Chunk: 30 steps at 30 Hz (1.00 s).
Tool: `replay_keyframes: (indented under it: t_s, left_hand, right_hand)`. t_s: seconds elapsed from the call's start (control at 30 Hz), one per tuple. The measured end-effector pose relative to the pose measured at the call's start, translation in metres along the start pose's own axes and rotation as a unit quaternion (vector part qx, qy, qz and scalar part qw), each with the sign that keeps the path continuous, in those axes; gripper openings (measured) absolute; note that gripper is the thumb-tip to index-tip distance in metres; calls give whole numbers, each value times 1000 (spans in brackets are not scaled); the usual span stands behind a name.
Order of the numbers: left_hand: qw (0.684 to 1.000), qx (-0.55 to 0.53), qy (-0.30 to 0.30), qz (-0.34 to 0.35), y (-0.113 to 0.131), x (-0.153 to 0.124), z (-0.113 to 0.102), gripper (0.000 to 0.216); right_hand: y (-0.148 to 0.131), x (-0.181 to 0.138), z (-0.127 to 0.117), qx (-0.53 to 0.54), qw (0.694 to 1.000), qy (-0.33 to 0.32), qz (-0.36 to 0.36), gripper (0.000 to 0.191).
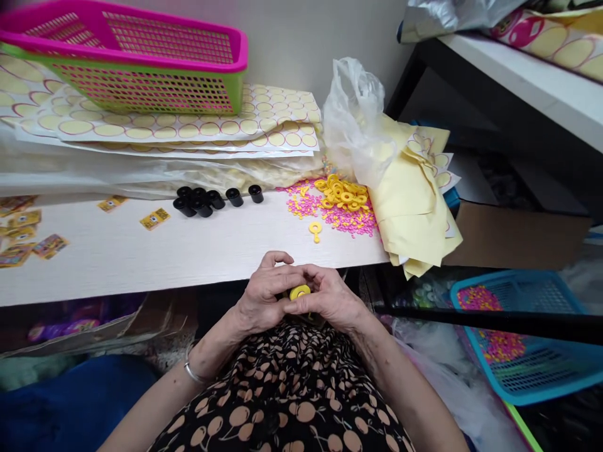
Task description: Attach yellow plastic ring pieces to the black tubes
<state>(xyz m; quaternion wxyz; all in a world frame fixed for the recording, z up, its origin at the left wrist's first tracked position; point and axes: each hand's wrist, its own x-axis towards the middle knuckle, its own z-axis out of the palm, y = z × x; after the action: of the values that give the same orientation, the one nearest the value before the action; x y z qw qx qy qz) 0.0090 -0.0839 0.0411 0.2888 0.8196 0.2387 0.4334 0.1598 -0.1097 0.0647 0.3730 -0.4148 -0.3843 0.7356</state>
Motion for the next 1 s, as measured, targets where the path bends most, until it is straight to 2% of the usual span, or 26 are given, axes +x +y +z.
replay_keyframes:
  t_s: [0.2,0.33,0.43,0.57,0.7,0.77,0.83,0.93,1.0]
  left_hand:
    - [999,-2,-40,13,7,-9,12,9]
    - [998,-9,-25,-55,-3,-25,21,5]
    - [995,-15,-33,-93,-7,-35,24,11]
    - [996,-24,-62,-54,-3,-41,28,10]
    - [997,-24,-68,-24,0,-42,34,11]
    - [997,-26,-59,-30,-1,-43,36,12]
    - [997,-32,-33,-68,-5,-44,36,10]
    - [991,-42,11,-128,-11,-45,36,12]
    - [990,-44,21,-135,-12,-46,35,12]
  right_hand:
    - [23,-11,-4,67,996,49,-27,37]
    - [49,-10,-1,125,988,95,-7,35]
    - [58,-14,1,129,988,87,-1,37]
    - [60,-22,1,102,992,73,-23,41]
    - [68,-21,-2,121,989,78,-24,38]
    - [74,-17,-3,132,986,98,-31,36]
    - [80,-12,-5,136,984,109,-33,34]
    - [83,-9,-8,137,985,99,-41,39]
    - [81,-9,-9,134,986,92,-45,45]
